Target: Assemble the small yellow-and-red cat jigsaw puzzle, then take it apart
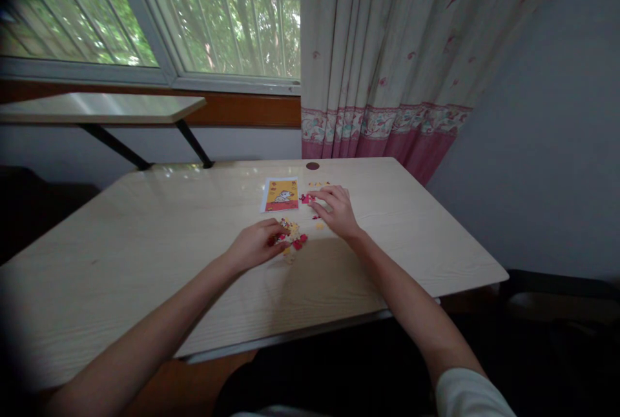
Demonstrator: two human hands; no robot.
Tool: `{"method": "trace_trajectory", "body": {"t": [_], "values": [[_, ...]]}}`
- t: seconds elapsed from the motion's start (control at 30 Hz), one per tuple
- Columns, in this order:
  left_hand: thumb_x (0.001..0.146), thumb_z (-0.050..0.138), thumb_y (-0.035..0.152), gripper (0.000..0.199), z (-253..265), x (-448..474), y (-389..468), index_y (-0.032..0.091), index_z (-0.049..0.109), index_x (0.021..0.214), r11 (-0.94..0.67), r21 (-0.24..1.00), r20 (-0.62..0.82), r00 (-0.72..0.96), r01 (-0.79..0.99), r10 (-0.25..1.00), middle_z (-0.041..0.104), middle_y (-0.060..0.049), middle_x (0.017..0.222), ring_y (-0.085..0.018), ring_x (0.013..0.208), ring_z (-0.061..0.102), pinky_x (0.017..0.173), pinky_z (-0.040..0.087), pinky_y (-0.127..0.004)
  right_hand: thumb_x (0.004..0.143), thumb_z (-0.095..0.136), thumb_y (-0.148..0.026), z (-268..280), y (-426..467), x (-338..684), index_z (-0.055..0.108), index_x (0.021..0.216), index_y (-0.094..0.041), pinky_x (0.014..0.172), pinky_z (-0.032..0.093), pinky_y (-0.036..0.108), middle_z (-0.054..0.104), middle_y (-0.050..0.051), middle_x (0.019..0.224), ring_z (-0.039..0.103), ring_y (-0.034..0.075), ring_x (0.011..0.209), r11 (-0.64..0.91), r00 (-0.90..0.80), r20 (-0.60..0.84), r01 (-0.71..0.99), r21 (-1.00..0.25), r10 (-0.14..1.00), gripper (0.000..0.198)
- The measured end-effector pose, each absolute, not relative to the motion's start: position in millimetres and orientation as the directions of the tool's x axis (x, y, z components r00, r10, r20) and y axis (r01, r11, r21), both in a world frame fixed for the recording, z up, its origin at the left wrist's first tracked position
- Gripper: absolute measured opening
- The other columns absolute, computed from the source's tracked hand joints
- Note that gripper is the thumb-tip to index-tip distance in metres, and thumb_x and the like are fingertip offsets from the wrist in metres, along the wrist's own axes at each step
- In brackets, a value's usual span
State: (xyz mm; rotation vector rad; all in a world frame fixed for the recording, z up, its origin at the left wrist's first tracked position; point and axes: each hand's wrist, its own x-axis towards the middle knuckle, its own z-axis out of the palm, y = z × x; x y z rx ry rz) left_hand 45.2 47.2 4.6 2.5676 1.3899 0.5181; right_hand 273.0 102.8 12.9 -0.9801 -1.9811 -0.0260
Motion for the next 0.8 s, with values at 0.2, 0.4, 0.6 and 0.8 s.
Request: {"method": "trace_trajectory", "body": {"t": [0.2,0.4,0.6,0.8], "values": [[0.08,0.052,0.03,0.02,2,44,48,0.021,0.064,0.094,-0.561,0.329,0.225,0.514,0.76,0.828,0.06,-0.005,0.092,-0.018,0.083,0.057,0.069,0.042,-0.026,0.083,0.056,-0.039,5,136,306,0.067,0.101,-0.024,0.086,0.038,0.037,0.058,0.007,0.095,0.053,0.02,0.094,0.602,-0.184,0.73,0.711,-0.364,0.658,0.026],[0.08,0.051,0.029,0.021,1,43,49,0.02,0.064,0.094,-0.565,0.312,0.222,0.52,0.764,0.825,0.06,-0.005,0.093,-0.019,0.084,0.057,0.069,0.042,-0.026,0.078,0.06,-0.042,-24,173,348,0.069,0.094,-0.023,0.081,0.04,0.036,0.056,0.008,0.099,0.054,0.021,0.094,0.309,-0.071,0.474,0.84,-0.446,0.878,0.027],[0.082,0.048,0.026,0.019,1,43,50,0.02,0.064,0.09,-0.57,0.336,0.236,0.519,0.75,0.822,0.06,-0.006,0.089,-0.018,0.08,0.057,0.068,0.042,-0.026,0.08,0.057,-0.043,-29,175,349,0.069,0.097,-0.026,0.078,0.039,0.034,0.06,0.008,0.101,0.053,0.022,0.095,0.242,-0.115,0.335,0.898,-0.368,0.935,0.027],[0.082,0.047,0.025,0.019,-1,42,51,0.019,0.064,0.09,-0.586,0.339,0.24,0.535,0.736,0.81,0.06,-0.006,0.09,-0.018,0.082,0.057,0.069,0.043,-0.026,0.081,0.053,-0.044,-26,175,348,0.068,0.1,-0.028,0.08,0.038,0.034,0.063,0.006,0.102,0.053,0.022,0.097,0.233,-0.127,0.304,0.91,-0.344,0.944,0.029]]}}
